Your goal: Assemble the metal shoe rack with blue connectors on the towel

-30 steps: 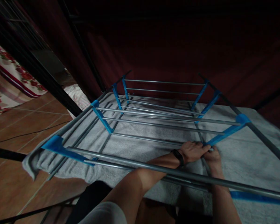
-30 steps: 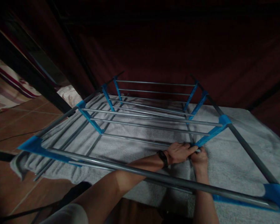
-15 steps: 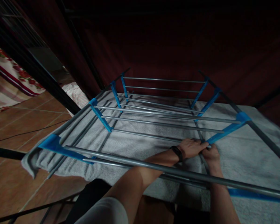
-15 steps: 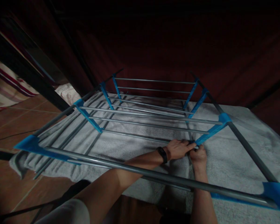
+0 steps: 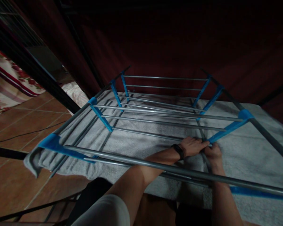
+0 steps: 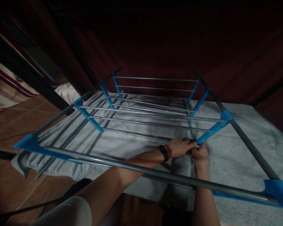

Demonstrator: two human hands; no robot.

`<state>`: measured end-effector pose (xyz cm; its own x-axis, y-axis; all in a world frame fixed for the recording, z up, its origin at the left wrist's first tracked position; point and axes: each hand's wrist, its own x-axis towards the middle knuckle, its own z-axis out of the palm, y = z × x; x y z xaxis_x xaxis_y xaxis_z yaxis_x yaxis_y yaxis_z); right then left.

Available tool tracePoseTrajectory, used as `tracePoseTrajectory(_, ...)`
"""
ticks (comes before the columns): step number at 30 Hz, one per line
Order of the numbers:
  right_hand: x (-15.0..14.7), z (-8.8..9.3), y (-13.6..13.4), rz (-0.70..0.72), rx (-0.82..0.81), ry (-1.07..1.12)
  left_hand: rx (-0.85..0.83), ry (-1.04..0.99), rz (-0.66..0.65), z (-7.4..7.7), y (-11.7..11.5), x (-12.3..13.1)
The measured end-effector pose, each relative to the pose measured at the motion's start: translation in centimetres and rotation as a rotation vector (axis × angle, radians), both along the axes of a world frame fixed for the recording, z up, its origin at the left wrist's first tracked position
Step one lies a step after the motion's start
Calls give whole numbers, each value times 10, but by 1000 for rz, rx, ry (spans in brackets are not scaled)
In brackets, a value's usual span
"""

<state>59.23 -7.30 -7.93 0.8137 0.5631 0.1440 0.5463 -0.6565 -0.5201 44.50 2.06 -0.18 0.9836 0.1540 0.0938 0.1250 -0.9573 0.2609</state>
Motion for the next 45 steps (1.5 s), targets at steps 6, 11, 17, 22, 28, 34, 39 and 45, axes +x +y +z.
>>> tracePoseTrajectory(6,0,-3,0,-10,6,-25,-15,1,16,-2,0,0)
tracePoseTrajectory(11,4,-5,2,-10,-34,10,-13,-6,6,-4,1,-1)
tracePoseTrajectory(17,6,-6,2,-14,-34,46,-17,14,9,2,0,-1)
tracePoseTrajectory(22,8,-8,4,-28,-8,28,5,26,7,6,-2,-3)
tracePoseTrajectory(28,9,-9,5,-5,6,27,33,14,16,5,-2,-3)
tracePoseTrajectory(34,5,-4,5,-8,-10,38,42,22,29,3,0,-3)
tracePoseTrajectory(39,5,-1,4,-4,-42,53,43,30,10,1,2,-3)
tracePoseTrajectory(45,8,-7,3,12,-40,13,67,23,-4,2,1,-4)
